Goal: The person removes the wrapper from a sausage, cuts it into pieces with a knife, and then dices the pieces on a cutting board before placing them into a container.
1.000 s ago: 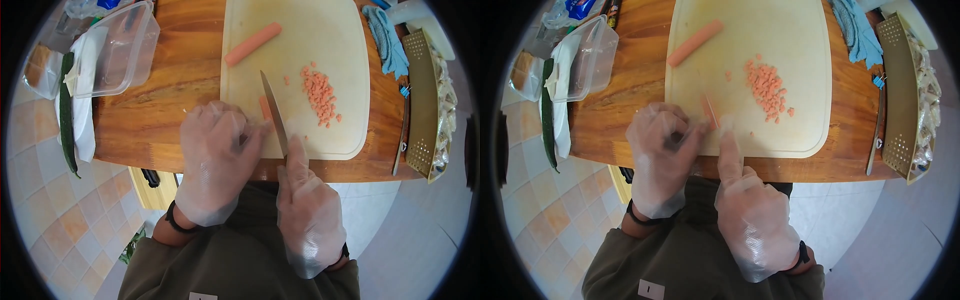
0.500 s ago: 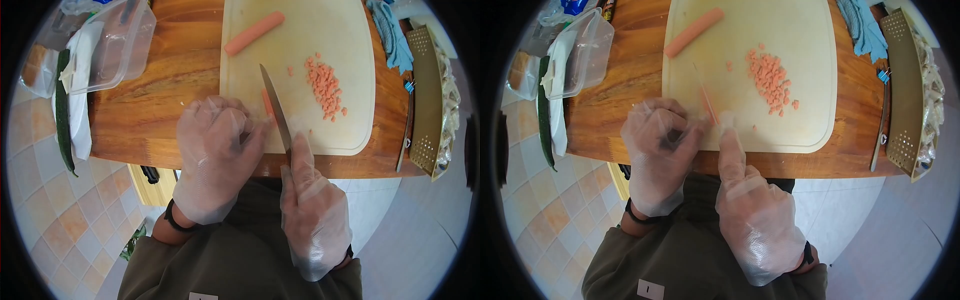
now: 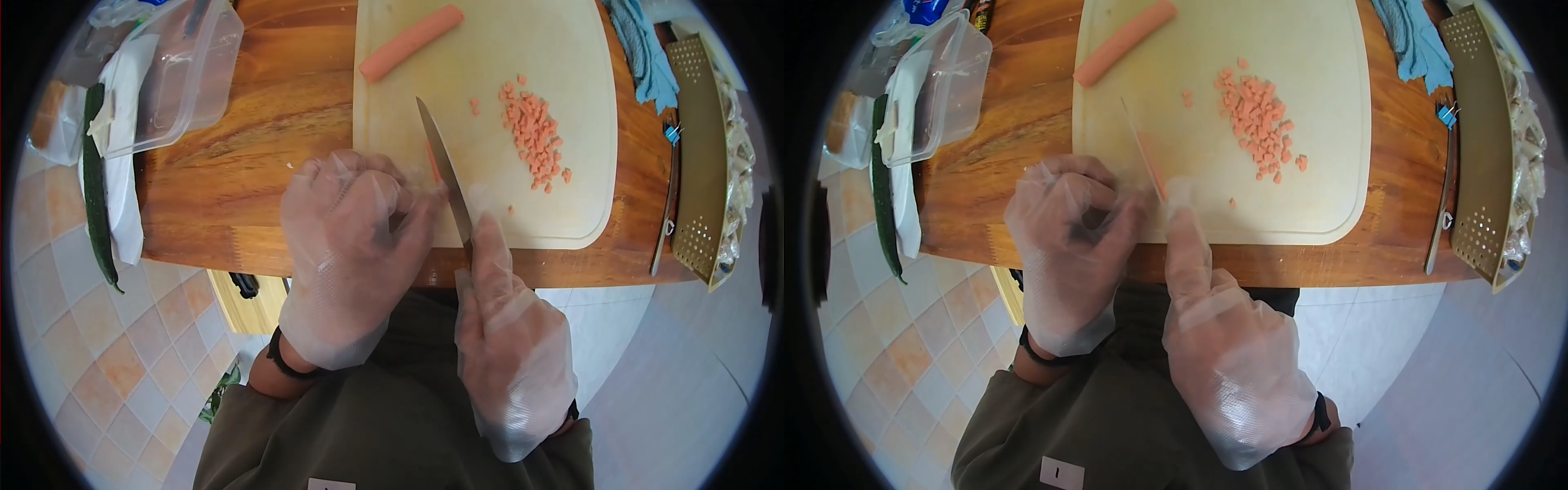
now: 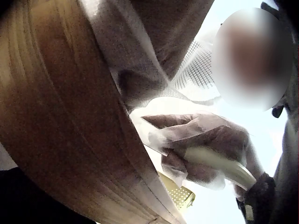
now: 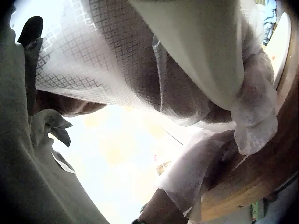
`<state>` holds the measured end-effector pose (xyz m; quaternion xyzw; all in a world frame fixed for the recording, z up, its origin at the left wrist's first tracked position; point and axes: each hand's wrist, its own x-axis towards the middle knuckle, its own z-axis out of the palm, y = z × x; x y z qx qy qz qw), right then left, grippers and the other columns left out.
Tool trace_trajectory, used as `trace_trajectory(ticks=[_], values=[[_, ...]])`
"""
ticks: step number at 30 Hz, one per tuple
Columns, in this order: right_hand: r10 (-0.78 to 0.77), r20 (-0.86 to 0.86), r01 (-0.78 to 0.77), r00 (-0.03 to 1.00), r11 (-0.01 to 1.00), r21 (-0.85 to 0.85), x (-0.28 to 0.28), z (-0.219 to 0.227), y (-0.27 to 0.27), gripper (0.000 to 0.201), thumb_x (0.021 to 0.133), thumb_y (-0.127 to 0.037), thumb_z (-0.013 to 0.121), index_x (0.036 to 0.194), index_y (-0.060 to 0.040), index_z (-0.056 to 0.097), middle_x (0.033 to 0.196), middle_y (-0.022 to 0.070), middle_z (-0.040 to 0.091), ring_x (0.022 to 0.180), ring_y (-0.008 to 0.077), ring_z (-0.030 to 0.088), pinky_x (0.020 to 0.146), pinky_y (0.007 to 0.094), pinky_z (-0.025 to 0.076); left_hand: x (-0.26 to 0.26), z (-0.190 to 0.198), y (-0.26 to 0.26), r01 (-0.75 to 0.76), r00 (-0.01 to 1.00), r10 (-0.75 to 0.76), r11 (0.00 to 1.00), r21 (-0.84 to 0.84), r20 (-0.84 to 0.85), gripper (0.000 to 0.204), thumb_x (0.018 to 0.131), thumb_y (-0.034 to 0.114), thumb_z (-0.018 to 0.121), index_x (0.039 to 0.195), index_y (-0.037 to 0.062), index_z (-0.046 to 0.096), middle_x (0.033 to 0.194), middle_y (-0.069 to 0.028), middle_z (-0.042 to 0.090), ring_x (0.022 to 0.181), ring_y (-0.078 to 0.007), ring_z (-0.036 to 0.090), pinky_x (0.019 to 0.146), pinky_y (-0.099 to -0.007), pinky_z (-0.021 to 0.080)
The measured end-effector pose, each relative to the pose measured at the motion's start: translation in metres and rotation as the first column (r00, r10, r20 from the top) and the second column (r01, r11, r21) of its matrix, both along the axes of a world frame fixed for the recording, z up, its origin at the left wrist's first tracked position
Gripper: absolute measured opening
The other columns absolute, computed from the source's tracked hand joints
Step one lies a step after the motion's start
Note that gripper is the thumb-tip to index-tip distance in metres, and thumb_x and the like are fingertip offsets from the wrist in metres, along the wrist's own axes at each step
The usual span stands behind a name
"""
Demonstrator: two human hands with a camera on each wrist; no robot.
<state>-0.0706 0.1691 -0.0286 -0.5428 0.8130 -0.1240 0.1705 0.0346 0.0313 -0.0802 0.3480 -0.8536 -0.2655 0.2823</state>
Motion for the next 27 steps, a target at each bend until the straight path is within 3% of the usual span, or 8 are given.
trace_trajectory(ticks=[3,19,21,27], values=[[-0.001,0.001,0.001,1.0,0.998,0.066,0.002,0.005,-0.003,0.075,0.086,-0.005,0.067,0.158,-0.0023,0.046,0.071,0.0057,0.059,0.049,0.022,0.062,0.047,0.0359,0.053,0.0,0.0,-0.001,0.002,1.0,-0.001,1.0,-0.027,0.01,0.026,0.071,0.003,0.086,0.075,0.007,0.061,0.091,-0.0083,0.069,0.083,-0.0265,0.062,0.072,-0.0387,0.047],[-0.038,-0.004,0.038,0.999,0.999,0.033,0.005,0.006,-0.002,0.073,0.086,-0.006,0.067,0.156,-0.0024,0.047,0.073,0.0068,0.063,0.051,0.0234,0.064,0.048,0.0375,0.054,-0.001,0.001,0.0,-0.015,1.0,0.016,1.0,-0.022,0.006,0.028,0.07,0.003,0.087,0.074,0.0072,0.06,0.09,-0.0085,0.068,0.083,-0.0261,0.062,0.072,-0.0384,0.047],[-0.144,0.111,0.129,0.983,0.983,0.128,0.006,0.014,-0.006,0.062,0.095,0.0,0.07,0.153,-0.0013,0.048,0.108,0.0261,0.074,0.083,0.0454,0.072,0.066,0.0494,0.057,-0.002,0.0,0.0,-0.014,1.0,0.014,1.0,-0.028,0.001,0.028,0.07,0.002,0.087,0.074,0.0073,0.06,0.09,-0.0084,0.068,0.083,-0.026,0.062,0.072,-0.0384,0.047],[-0.133,0.117,0.118,0.984,0.985,0.125,0.006,0.013,-0.005,0.063,0.093,0.002,0.07,0.153,-0.0024,0.05,0.103,0.025,0.074,0.079,0.0445,0.071,0.064,0.0497,0.056,-0.002,0.0,0.0,-0.018,1.0,0.018,0.999,-0.034,-0.002,0.029,0.071,0.003,0.088,0.074,0.0076,0.059,0.09,-0.008,0.069,0.083,-0.0258,0.062,0.072,-0.0386,0.047]])
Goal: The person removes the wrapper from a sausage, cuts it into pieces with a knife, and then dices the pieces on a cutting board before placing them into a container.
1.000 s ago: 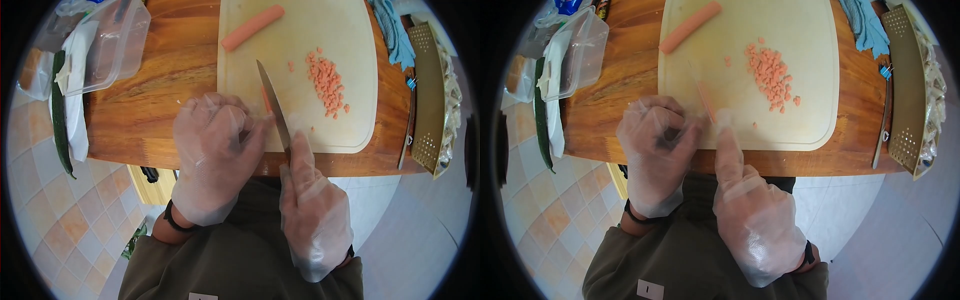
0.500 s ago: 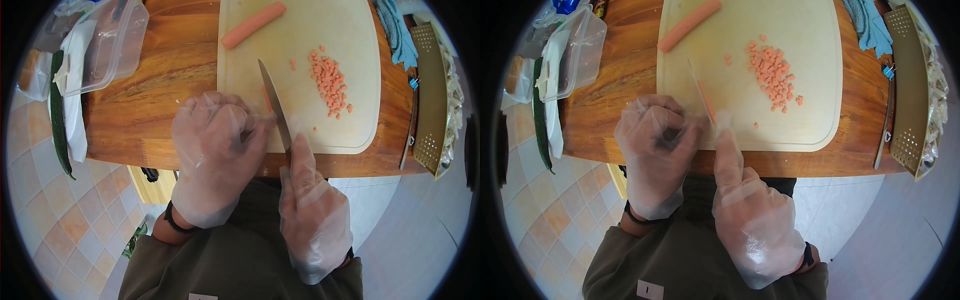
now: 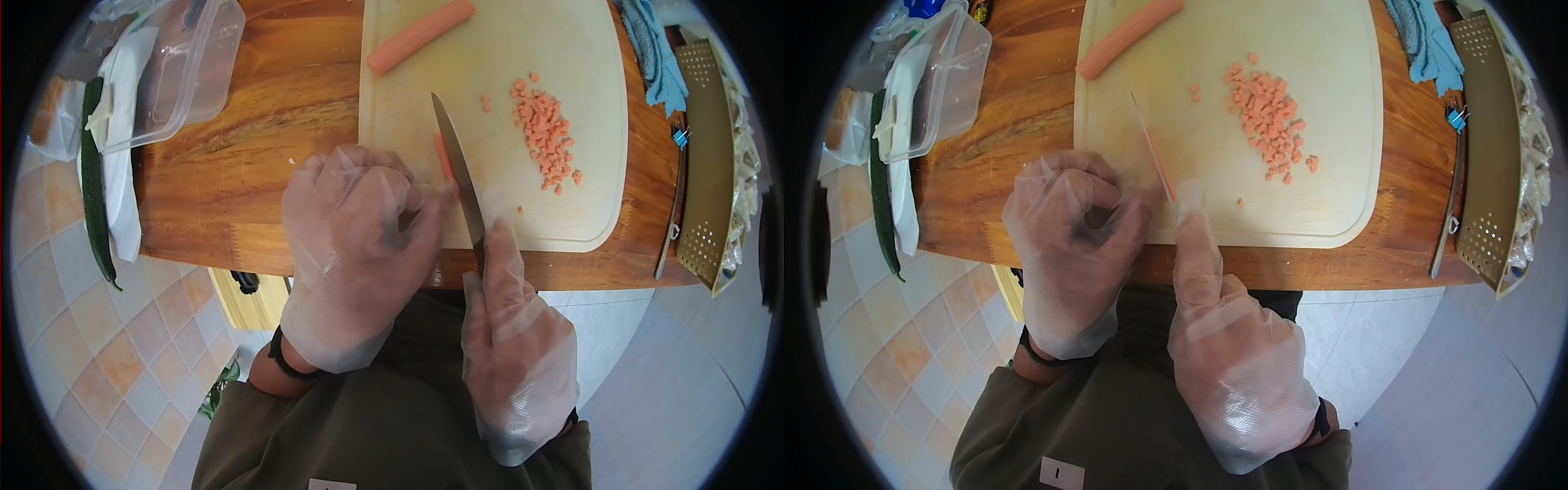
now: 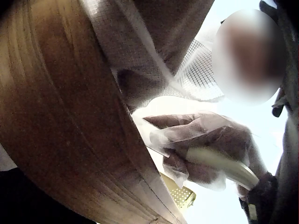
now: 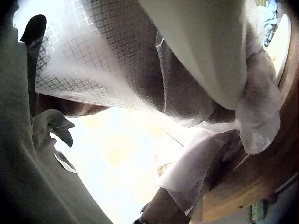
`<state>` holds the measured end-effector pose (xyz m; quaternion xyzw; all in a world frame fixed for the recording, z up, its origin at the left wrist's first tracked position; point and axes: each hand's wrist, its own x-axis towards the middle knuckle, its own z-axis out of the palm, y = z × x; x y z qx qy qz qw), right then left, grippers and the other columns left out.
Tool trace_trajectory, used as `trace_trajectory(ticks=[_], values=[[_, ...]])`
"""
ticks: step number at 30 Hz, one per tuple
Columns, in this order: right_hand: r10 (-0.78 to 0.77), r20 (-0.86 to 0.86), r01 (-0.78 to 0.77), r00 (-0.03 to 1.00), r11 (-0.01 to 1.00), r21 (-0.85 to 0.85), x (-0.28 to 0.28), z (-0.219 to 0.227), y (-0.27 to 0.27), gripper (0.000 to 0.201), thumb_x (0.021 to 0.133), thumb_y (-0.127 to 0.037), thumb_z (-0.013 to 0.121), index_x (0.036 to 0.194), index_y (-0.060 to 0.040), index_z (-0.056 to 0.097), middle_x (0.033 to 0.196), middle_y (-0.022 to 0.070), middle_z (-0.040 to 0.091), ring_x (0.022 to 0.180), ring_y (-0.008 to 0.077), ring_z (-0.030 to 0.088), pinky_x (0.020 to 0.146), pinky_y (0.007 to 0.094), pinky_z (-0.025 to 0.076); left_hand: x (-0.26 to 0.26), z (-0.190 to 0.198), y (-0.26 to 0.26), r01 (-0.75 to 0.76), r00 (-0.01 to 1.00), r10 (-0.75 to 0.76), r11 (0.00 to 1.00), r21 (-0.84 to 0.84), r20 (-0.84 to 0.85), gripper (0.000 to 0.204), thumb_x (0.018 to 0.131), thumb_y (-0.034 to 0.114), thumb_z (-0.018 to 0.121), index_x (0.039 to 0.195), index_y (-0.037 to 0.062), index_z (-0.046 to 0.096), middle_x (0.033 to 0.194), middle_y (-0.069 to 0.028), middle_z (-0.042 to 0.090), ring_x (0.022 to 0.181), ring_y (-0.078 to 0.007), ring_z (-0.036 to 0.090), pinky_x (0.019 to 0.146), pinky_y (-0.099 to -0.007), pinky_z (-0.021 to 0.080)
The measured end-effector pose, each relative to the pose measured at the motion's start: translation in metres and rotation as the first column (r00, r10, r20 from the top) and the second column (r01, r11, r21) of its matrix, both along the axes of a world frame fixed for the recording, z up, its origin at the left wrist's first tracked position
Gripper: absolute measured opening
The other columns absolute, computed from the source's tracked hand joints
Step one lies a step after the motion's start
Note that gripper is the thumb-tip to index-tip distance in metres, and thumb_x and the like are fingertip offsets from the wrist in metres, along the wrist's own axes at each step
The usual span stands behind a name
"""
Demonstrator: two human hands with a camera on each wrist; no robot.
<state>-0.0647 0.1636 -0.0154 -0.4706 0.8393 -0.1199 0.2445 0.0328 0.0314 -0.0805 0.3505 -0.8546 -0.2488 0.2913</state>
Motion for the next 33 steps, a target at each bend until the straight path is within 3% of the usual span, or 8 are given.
trace_trajectory(ticks=[4,7,12,15,25,27,30,33], values=[[0.0,-0.016,0.0,1.0,1.0,-0.026,0.0,-0.006,0.002,0.063,0.093,0.002,0.07,0.153,-0.0024,0.05,0.101,0.0245,0.074,0.077,0.0441,0.071,0.063,0.0497,0.056,0.0,0.0,0.0,0.001,1.0,-0.001,1.0,0.003,0.0,0.029,0.071,0.003,0.088,0.074,0.0077,0.059,0.09,-0.008,0.069,0.084,-0.0258,0.062,0.072,-0.0387,0.047],[0.082,-0.171,-0.098,0.982,0.992,-0.085,-0.001,-0.014,0.007,0.075,0.085,-0.004,0.068,0.157,-0.0038,0.047,0.069,0.0053,0.059,0.049,0.023,0.062,0.046,0.0375,0.052,0.0,-0.001,0.001,0.0,1.0,0.0,1.0,0.019,-0.003,0.029,0.07,0.002,0.087,0.074,0.0077,0.059,0.09,-0.0082,0.069,0.084,-0.0259,0.062,0.073,-0.0389,0.047],[0.214,-0.35,-0.159,0.912,0.971,0.179,0.004,-0.006,-0.002,0.072,0.09,-0.011,0.062,0.16,-0.0087,0.046,0.065,0.0005,0.054,0.048,0.0171,0.061,0.041,0.0363,0.048,0.0,0.001,0.0,0.0,1.0,-0.001,1.0,0.031,0.024,0.028,0.07,0.001,0.086,0.075,0.0074,0.059,0.092,-0.0085,0.069,0.084,-0.0261,0.062,0.075,-0.0389,0.048],[0.178,-0.3,-0.094,0.937,0.957,0.275,0.017,0.003,-0.012,0.073,0.091,0.001,0.062,0.16,-0.002,0.038,0.082,0.0175,0.07,0.063,0.0353,0.069,0.056,0.0462,0.054,-0.002,0.003,0.0,-0.009,1.0,0.009,1.0,-0.005,0.03,0.027,0.071,0.0,0.085,0.076,0.0069,0.06,0.092,-0.0088,0.069,0.084,-0.0265,0.062,0.073,-0.0384,0.048],[0.079,0.019,-0.08,0.997,0.996,0.039,-0.009,-0.006,-0.003,0.067,0.096,0.0,0.06,0.16,-0.0008,0.039,0.074,0.0191,0.065,0.069,0.0385,0.067,0.063,0.0468,0.054,0.003,0.007,-0.002,0.047,0.999,-0.047,0.998,0.038,-0.001,0.022,0.076,-0.002,0.083,0.083,0.0052,0.063,0.091,-0.0096,0.067,0.082,-0.0252,0.062,0.068,-0.0369,0.049],[0.128,-0.17,-0.127,0.977,0.992,0.016,-0.01,-0.009,-0.004,0.078,0.088,-0.01,0.062,0.162,-0.0015,0.038,0.064,0.0033,0.057,0.054,0.0167,0.066,0.048,0.0356,0.053,0.007,0.011,0.0,0.074,0.997,-0.074,0.997,0.031,-0.001,0.022,0.078,-0.002,0.083,0.085,0.0049,0.063,0.093,-0.0094,0.067,0.083,-0.0226,0.062,0.068,-0.036,0.049],[-0.006,0.028,0.007,1.0,1.0,-0.028,-0.019,-0.004,-0.001,0.057,0.103,-0.006,0.06,0.157,0.0002,0.043,0.073,0.0188,0.065,0.066,0.0357,0.066,0.062,0.0446,0.052,0.011,0.018,0.009,-0.002,0.979,0.086,0.911,0.413,-0.186,0.017,0.086,0.001,0.079,0.098,0.0026,0.067,0.1,-0.0098,0.07,0.091,-0.0162,0.063,0.074,-0.0326,0.051],[-0.019,0.324,0.054,0.946,0.994,-0.099,-0.03,0.007,-0.002,0.06,0.102,-0.005,0.062,0.158,0.0001,0.041,0.072,0.0176,0.064,0.065,0.0352,0.065,0.062,0.0437,0.052,-0.002,0.04,0.013,-0.026,0.871,0.389,0.644,0.765,-0.299,0.036,0.09,0.001,0.076,0.124,-0.0013,0.064,0.108,-0.0058,0.069,0.091,-0.0147,0.064,0.081,-0.0292,0.05]])
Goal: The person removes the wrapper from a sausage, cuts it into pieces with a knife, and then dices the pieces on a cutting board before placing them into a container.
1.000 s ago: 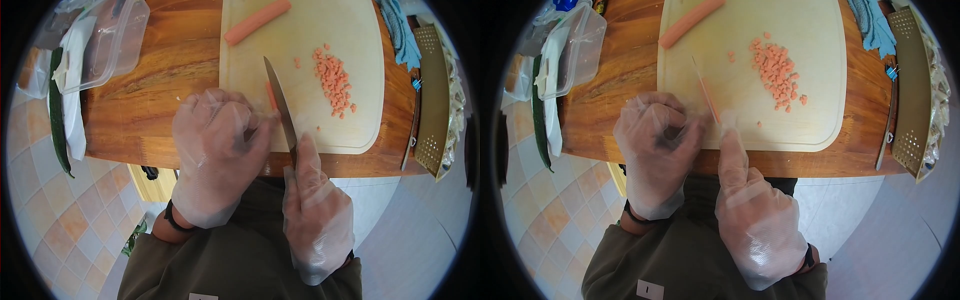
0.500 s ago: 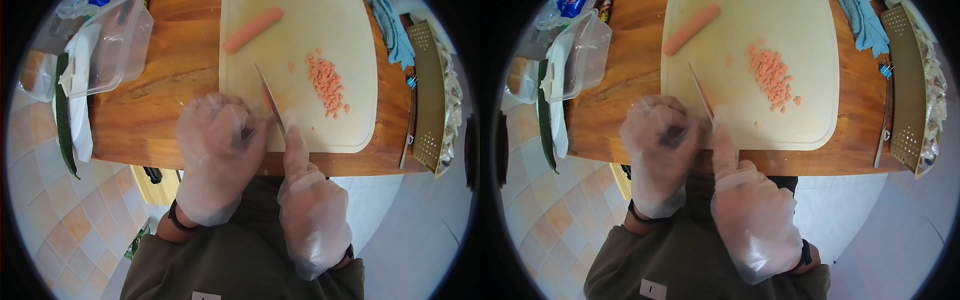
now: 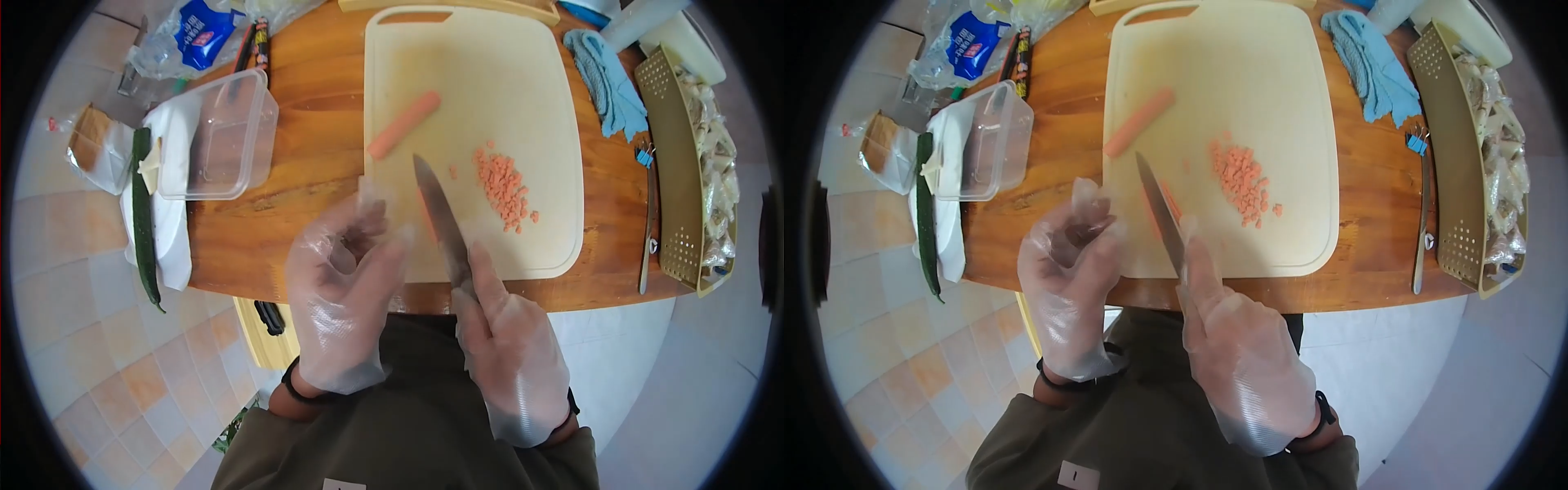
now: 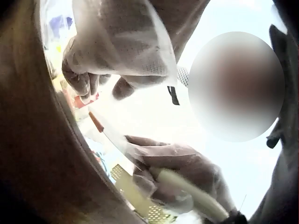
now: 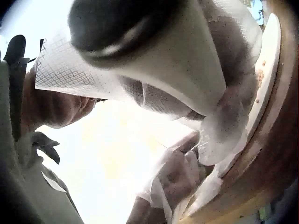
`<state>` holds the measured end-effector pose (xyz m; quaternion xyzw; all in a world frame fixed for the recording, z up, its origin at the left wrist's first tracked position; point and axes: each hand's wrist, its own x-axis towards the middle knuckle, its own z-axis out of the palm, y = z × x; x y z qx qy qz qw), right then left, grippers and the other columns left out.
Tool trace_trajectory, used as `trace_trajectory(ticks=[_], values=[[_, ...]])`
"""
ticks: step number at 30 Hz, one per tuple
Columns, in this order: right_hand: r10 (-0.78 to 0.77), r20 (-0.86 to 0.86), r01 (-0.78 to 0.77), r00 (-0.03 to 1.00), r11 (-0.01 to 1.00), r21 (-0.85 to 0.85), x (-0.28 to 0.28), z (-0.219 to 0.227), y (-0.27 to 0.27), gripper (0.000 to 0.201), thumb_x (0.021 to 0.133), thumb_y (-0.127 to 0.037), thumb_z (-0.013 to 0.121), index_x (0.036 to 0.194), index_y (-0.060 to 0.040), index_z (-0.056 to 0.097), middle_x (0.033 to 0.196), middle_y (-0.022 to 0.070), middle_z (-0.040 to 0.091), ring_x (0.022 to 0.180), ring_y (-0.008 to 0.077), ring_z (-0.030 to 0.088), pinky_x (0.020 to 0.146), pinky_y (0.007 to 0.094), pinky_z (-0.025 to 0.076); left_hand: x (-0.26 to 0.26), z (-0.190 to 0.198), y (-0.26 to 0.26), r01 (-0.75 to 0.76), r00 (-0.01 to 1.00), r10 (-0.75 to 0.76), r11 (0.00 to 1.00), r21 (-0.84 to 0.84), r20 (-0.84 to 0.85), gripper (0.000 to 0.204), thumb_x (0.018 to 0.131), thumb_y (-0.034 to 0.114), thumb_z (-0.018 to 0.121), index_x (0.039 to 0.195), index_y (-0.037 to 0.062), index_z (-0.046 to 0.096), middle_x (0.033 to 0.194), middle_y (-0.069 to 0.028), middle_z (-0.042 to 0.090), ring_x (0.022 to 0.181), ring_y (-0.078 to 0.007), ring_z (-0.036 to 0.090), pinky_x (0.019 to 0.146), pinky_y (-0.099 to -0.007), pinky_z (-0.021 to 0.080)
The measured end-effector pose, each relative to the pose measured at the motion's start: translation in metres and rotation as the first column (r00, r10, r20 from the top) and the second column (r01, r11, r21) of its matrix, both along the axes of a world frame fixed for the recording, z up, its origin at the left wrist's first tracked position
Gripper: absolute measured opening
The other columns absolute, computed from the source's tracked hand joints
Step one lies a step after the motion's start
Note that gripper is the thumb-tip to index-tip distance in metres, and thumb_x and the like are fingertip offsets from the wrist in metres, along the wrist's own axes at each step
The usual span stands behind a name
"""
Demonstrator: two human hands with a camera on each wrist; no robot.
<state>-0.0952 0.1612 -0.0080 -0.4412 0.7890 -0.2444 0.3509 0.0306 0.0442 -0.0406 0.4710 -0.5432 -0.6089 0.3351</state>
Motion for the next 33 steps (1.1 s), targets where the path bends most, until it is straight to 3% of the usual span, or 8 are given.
trace_trajectory(ticks=[3,5,7,9,11,23,30,33], values=[[-0.02,0.211,0.027,0.977,0.999,-0.032,-0.006,0.004,-0.001,0.061,0.101,-0.002,0.059,0.159,-0.0006,0.041,0.077,0.0177,0.066,0.067,0.0336,0.066,0.065,0.0412,0.053,-0.012,0.012,-0.005,-0.1,0.981,0.112,0.992,0.078,-0.161,0.05,0.096,0.003,0.07,0.142,-0.0046,0.052,0.116,-0.0027,0.064,0.096,-0.0086,0.059,0.083,-0.0276,0.05],[0.009,0.231,0.016,0.973,0.994,-0.107,-0.009,-0.002,0.003,0.063,0.103,-0.006,0.059,0.161,-0.0015,0.036,0.073,0.0209,0.063,0.066,0.0384,0.064,0.065,0.0451,0.051,-0.009,0.007,-0.016,0.132,0.954,-0.069,0.97,0.203,-0.291,0.057,0.099,0.003,0.063,0.15,-0.0064,0.043,0.121,-0.0036,0.063,0.102,-0.0091,0.059,0.09,-0.0282,0.05],[0.035,0.25,0.009,0.968,0.985,-0.175,-0.013,-0.002,0.003,0.065,0.105,-0.011,0.059,0.163,-0.0023,0.032,0.068,0.0242,0.06,0.064,0.0432,0.061,0.064,0.049,0.048,-0.012,0.012,-0.02,0.217,0.907,-0.085,0.933,0.286,-0.412,0.055,0.1,0.004,0.063,0.15,-0.0055,0.044,0.121,-0.0041,0.064,0.104,-0.0102,0.061,0.092,-0.029,0.051],[0.065,0.463,0.011,0.884,0.987,-0.161,-0.017,0.005,0.001,0.067,0.105,-0.01,0.058,0.164,-0.0028,0.029,0.067,0.0215,0.059,0.064,0.0413,0.061,0.066,0.0471,0.049,-0.013,0.012,-0.022,0.308,0.846,-0.083,0.882,0.357,-0.526,0.053,0.101,0.005,0.062,0.15,-0.0046,0.045,0.122,-0.0047,0.064,0.107,-0.0114,0.063,0.094,-0.0299,0.051],[0.08,0.473,0.005,0.878,0.984,-0.176,-0.018,0.004,0.001,0.067,0.105,-0.009,0.057,0.165,-0.0038,0.028,0.067,0.0195,0.058,0.062,0.0392,0.059,0.066,0.0451,0.049,-0.011,0.001,-0.023,0.37,0.821,-0.059,0.813,0.45,-0.568,0.054,0.099,0.009,0.069,0.147,-0.0038,0.048,0.129,-0.0123,0.064,0.122,-0.0224,0.064,0.104,-0.0363,0.054],[0.07,0.566,0.025,0.821,0.987,-0.159,-0.025,-0.008,0.009,0.069,0.105,-0.005,0.055,0.167,-0.0101,0.027,0.074,0.0101,0.059,0.065,0.0232,0.059,0.071,0.0345,0.053,-0.014,-0.004,-0.016,0.313,0.806,-0.05,0.882,0.353,-0.59,0.029,0.099,-0.003,0.065,0.128,-0.0041,0.063,0.116,-0.009,0.072,0.105,-0.0172,0.07,0.094,-0.0348,0.057],[0.055,0.63,0.019,0.775,0.994,-0.11,-0.031,-0.009,0.009,0.068,0.105,-0.005,0.052,0.167,-0.0095,0.027,0.078,0.0094,0.061,0.067,0.022,0.059,0.073,0.0331,0.054,-0.018,0.002,-0.019,0.311,0.834,-0.098,0.897,0.315,-0.543,0.033,0.098,-0.004,0.065,0.131,-0.007,0.063,0.114,-0.0108,0.074,0.101,-0.0156,0.071,0.091,-0.0332,0.057],[0.081,0.6,0.041,0.796,0.982,-0.187,-0.028,-0.015,0.012,0.066,0.105,-0.005,0.051,0.167,-0.0099,0.028,0.078,0.0075,0.06,0.068,0.0194,0.057,0.072,0.0325,0.054,-0.023,0.009,-0.016,0.213,0.918,-0.073,0.92,0.329,-0.389,0.042,0.092,0.005,0.074,0.131,-0.006,0.063,0.103,-0.004,0.07,0.086,-0.0094,0.063,0.078,-0.0241,0.05]])
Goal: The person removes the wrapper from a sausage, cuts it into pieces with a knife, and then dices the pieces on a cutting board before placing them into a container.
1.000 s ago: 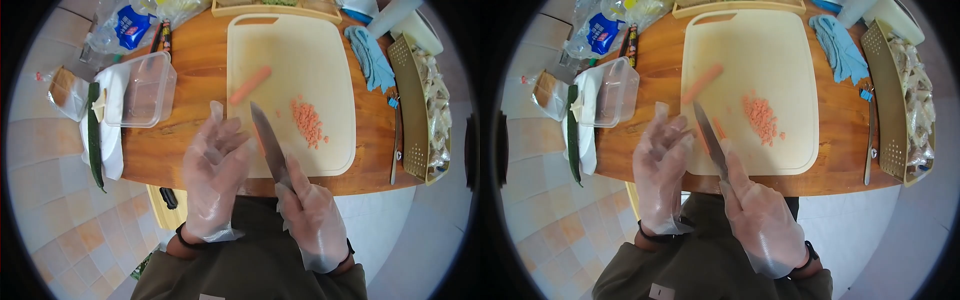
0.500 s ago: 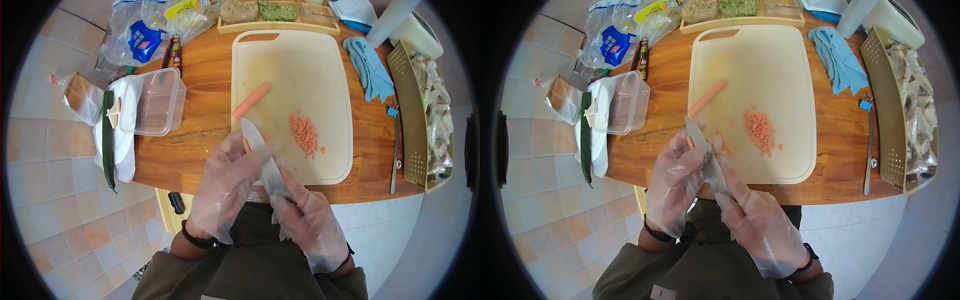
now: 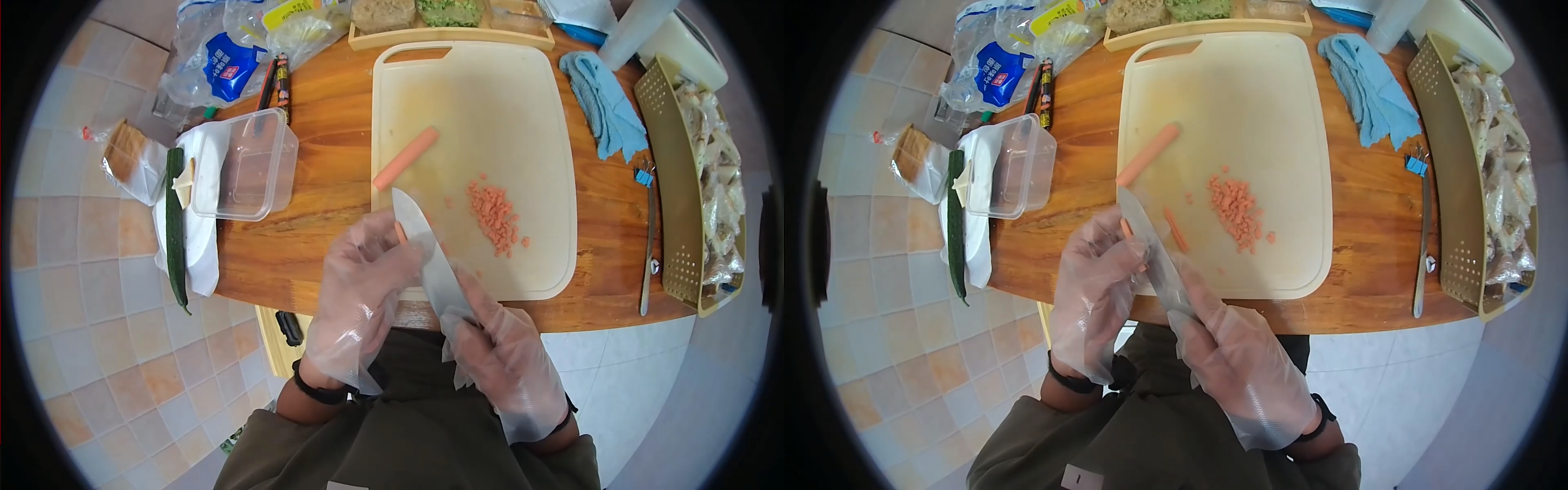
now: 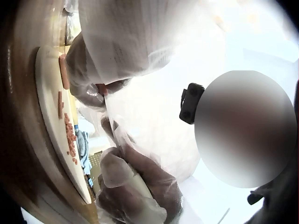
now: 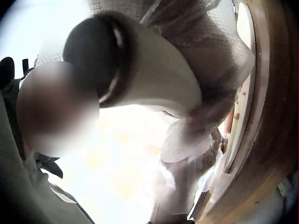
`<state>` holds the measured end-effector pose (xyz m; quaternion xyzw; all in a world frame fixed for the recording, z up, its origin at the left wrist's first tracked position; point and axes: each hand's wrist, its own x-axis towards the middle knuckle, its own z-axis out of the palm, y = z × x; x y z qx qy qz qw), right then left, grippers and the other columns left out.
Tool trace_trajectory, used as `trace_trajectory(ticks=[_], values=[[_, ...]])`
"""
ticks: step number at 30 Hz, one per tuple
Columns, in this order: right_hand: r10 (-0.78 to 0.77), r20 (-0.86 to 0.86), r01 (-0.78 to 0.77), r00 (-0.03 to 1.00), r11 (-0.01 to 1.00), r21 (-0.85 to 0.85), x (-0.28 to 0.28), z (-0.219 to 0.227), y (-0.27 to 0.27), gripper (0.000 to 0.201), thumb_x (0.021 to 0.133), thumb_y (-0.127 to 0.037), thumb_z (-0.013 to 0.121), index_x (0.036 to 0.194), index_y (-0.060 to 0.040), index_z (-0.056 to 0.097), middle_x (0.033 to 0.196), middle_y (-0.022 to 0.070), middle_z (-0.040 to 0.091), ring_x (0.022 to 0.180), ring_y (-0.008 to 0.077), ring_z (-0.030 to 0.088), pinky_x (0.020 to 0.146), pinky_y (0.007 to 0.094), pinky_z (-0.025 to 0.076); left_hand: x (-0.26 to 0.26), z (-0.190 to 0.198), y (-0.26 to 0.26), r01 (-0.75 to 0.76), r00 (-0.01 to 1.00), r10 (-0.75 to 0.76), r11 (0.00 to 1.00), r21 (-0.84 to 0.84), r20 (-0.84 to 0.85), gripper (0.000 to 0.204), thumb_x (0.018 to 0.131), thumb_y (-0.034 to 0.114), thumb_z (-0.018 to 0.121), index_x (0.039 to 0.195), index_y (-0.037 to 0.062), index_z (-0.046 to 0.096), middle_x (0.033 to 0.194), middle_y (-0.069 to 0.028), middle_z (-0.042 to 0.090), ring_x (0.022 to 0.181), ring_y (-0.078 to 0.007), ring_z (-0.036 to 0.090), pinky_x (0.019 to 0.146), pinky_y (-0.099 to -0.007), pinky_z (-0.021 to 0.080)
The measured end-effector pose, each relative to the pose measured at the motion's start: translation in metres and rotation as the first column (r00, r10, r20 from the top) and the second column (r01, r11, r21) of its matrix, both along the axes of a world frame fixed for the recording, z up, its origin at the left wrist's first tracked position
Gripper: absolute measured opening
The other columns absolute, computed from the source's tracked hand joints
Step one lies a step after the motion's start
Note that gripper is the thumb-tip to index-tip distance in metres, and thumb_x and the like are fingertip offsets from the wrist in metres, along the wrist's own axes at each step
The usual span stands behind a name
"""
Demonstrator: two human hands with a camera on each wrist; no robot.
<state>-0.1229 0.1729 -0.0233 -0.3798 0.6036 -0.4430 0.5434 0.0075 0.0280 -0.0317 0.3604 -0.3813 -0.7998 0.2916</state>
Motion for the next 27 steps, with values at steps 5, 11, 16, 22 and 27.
trace_trajectory(ticks=[5,11,16,22,27], values=[[-0.012,0.08,0.005,0.997,0.996,0.093,-0.003,0.01,-0.004,0.064,0.106,-0.006,0.051,0.166,-0.0109,0.031,0.077,0.0048,0.057,0.067,0.0156,0.054,0.071,0.0313,0.053,0.006,-0.008,-0.001,0.0,1.0,0.001,1.0,-0.02,0.017,0.042,0.091,0.003,0.073,0.131,-0.0068,0.064,0.104,-0.0062,0.072,0.084,-0.0109,0.065,0.076,-0.0246,0.053],[-0.027,0.008,0.027,1.0,1.0,0.0,0.001,0.0,-0.002,0.063,0.106,-0.008,0.055,0.165,-0.0081,0.034,0.072,0.0107,0.058,0.063,0.0243,0.058,0.068,0.0372,0.053,0.011,-0.008,-0.004,0.017,0.999,-0.016,1.0,-0.025,0.044,0.031,0.096,0.002,0.07,0.125,-0.0058,0.064,0.101,-0.005,0.069,0.092,-0.0125,0.064,0.084,-0.0302,0.052],[0.002,-0.277,-0.013,0.961,0.999,-0.035,0.003,-0.004,-0.003,0.059,0.105,-0.013,0.06,0.158,-0.0001,0.04,0.076,0.0244,0.063,0.069,0.0434,0.064,0.068,0.0498,0.051,0.01,-0.013,-0.003,-0.011,0.998,0.011,1.0,-0.008,0.062,0.029,0.098,0.002,0.069,0.126,-0.0045,0.064,0.102,-0.0053,0.069,0.091,-0.0132,0.064,0.084,-0.0302,0.053],[-0.04,-0.263,0.033,0.964,0.999,-0.034,0.004,-0.007,-0.002,0.063,0.098,0.001,0.059,0.159,-0.0022,0.044,0.086,0.0133,0.072,0.07,0.0233,0.066,0.072,0.0336,0.055,0.009,-0.017,-0.004,-0.01,0.999,0.013,0.997,-0.083,0.036,0.029,0.098,0.001,0.069,0.127,-0.0033,0.064,0.102,-0.0046,0.068,0.091,-0.0138,0.065,0.083,-0.03,0.054],[-0.068,-0.11,0.081,0.992,0.989,0.125,0.001,0.002,-0.004,0.06,0.101,0.0,0.056,0.159,-0.0018,0.044,0.09,0.0066,0.071,0.071,0.0114,0.061,0.066,0.0278,0.053,0.012,-0.022,-0.005,-0.072,0.997,0.074,0.993,-0.097,0.013,0.031,0.097,0.001,0.071,0.126,-0.0028,0.065,0.101,-0.0038,0.068,0.09,-0.0134,0.065,0.081,-0.0299,0.055]])
